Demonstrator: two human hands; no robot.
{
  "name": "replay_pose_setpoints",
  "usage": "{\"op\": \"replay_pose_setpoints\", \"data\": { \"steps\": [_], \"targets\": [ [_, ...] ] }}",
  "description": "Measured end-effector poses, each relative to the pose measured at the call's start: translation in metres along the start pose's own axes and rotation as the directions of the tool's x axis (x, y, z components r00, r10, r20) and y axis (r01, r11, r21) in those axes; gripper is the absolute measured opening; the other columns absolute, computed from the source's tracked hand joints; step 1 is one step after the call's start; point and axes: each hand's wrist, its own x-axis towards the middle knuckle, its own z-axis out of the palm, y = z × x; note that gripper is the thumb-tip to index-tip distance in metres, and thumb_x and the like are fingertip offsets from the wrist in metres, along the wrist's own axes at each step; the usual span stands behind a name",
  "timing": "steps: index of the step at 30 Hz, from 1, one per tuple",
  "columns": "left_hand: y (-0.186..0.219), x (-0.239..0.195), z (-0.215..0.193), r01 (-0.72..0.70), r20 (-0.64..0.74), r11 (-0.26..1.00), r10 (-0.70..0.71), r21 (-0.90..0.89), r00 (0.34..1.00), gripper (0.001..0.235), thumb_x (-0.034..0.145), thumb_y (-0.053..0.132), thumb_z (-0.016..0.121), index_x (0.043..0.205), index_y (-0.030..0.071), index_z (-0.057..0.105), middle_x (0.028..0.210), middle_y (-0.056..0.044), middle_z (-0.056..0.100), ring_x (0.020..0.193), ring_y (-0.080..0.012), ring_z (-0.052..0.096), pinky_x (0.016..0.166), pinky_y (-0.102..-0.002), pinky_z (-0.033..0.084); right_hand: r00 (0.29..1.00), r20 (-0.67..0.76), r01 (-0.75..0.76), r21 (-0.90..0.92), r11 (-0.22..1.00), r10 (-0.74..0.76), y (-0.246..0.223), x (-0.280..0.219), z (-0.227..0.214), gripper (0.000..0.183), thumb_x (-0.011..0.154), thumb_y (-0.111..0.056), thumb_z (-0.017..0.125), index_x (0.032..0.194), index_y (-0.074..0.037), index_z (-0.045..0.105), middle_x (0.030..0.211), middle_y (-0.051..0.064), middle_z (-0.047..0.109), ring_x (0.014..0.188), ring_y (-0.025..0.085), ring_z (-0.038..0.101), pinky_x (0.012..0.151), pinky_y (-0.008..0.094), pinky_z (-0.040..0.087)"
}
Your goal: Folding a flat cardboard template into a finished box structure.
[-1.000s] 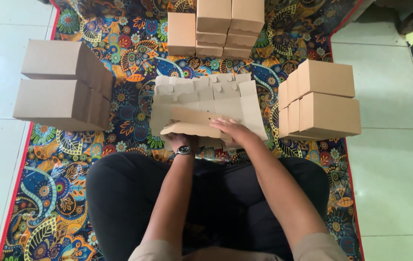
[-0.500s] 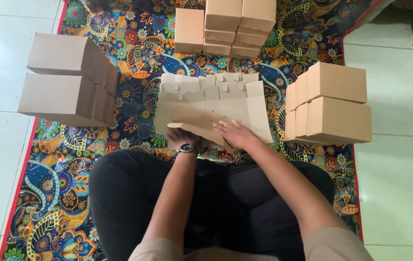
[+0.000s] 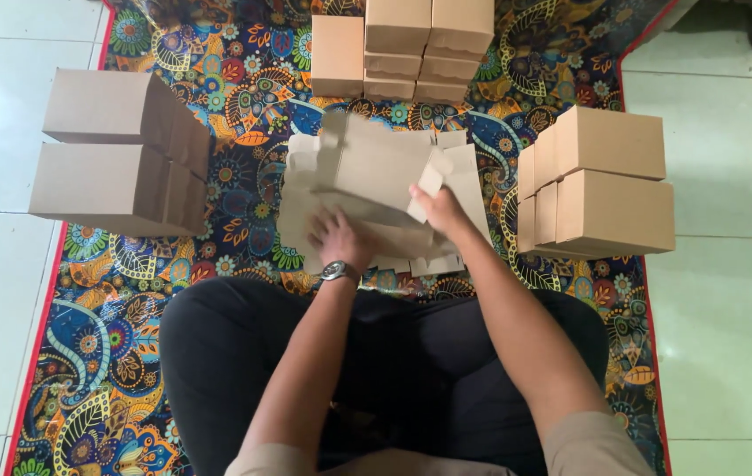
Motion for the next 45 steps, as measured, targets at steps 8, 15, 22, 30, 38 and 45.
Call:
{"op": "replay_pose_setpoints", "data": {
  "steps": [8, 15, 22, 30, 38, 45],
  "targets": [
    [0.011, 0.013, -0.001, 0.014, -0.096, 0.39, -0.261, -0.921, 0.961, 0.096, 0.099, 0.039, 0.068, 0.163, -0.001, 0.009, 0.163, -0.036, 0.012, 0.152, -0.0514, 0.018, 0.126, -0.059, 0.017, 0.997, -0.077, 0.068, 0.891, 0.448, 0.003, -0.105, -0.067, -0.072, 0.036, 0.091, -0.016, 0.076, 0.12, 0.001, 0.065, 0.11, 0.019, 0.075, 0.102, 0.036, 0.075, 0.093, 0.055, 0.062],
    [-0.01, 0.049, 0.011, 0.464, 0.456, -0.27, 0.096, -0.843, 0.885, 0.047, 0.096, 0.038, 0.072, 0.128, 0.008, 0.055, 0.088, 0.002, 0.045, 0.064, -0.016, 0.056, 0.054, -0.022, 0.042, 0.996, 0.035, -0.045, 0.993, 0.109, 0.085, -0.123, -0.091, -0.081, 0.048, 0.084, -0.004, 0.081, 0.123, 0.008, 0.056, 0.112, 0.025, 0.072, 0.107, 0.041, 0.072, 0.103, 0.062, 0.052],
    [-0.039, 0.061, -0.033, 0.063, -0.168, 0.675, -0.271, -0.735, 0.948, 0.015, 0.086, 0.019, 0.069, 0.1, 0.013, 0.064, 0.088, -0.006, 0.06, 0.084, -0.0238, 0.059, 0.072, -0.04, 0.047, 0.977, -0.1, 0.015, 0.911, 0.411, 0.186, -0.04, -0.022, -0.081, 0.048, 0.091, -0.009, 0.076, 0.135, -0.012, 0.056, 0.12, 0.014, 0.068, 0.105, 0.033, 0.072, 0.092, 0.051, 0.062],
    [-0.059, 0.075, -0.02, 0.211, -0.282, 0.959, -0.26, -0.191, 0.924, 0.077, 0.073, 0.016, 0.062, 0.146, 0.01, 0.039, 0.128, -0.015, 0.05, 0.113, -0.041, 0.06, 0.083, -0.059, 0.057, 0.926, -0.222, -0.038, 0.751, 0.66, 0.306, 0.006, -0.012, -0.028, 0.057, 0.086, -0.01, 0.081, 0.136, -0.005, 0.053, 0.127, 0.022, 0.062, 0.109, 0.039, 0.068, 0.083, 0.052, 0.064],
    [0.012, 0.02, 0.01, -0.313, 0.182, 0.912, 0.271, 0.264, 0.945, 0.099, 0.083, 0.077, 0.056, 0.165, 0.031, 0.025, 0.173, -0.009, 0.015, 0.157, -0.0431, 0.01, 0.122, -0.067, 0.01, 0.963, -0.197, 0.165, -0.117, 0.979, -0.185, -0.056, -0.064, 0.006, 0.058, 0.087, 0.001, 0.048, 0.145, 0.007, 0.048, 0.14, 0.036, 0.055, 0.133, 0.051, 0.051, 0.108, 0.063, 0.046],
    [0.007, 0.023, 0.027, -0.344, 0.241, 0.858, 0.267, 0.381, 0.933, 0.106, 0.075, 0.083, 0.06, 0.163, 0.033, 0.025, 0.174, -0.006, 0.009, 0.157, -0.0425, 0.002, 0.123, -0.069, 0.002, 0.867, 0.297, 0.472, -0.236, 0.849, -0.4, -0.057, -0.083, 0.016, 0.061, 0.094, 0.001, 0.047, 0.155, -0.006, 0.041, 0.154, 0.023, 0.048, 0.143, 0.039, 0.045, 0.118, 0.053, 0.038]
  ]
}}
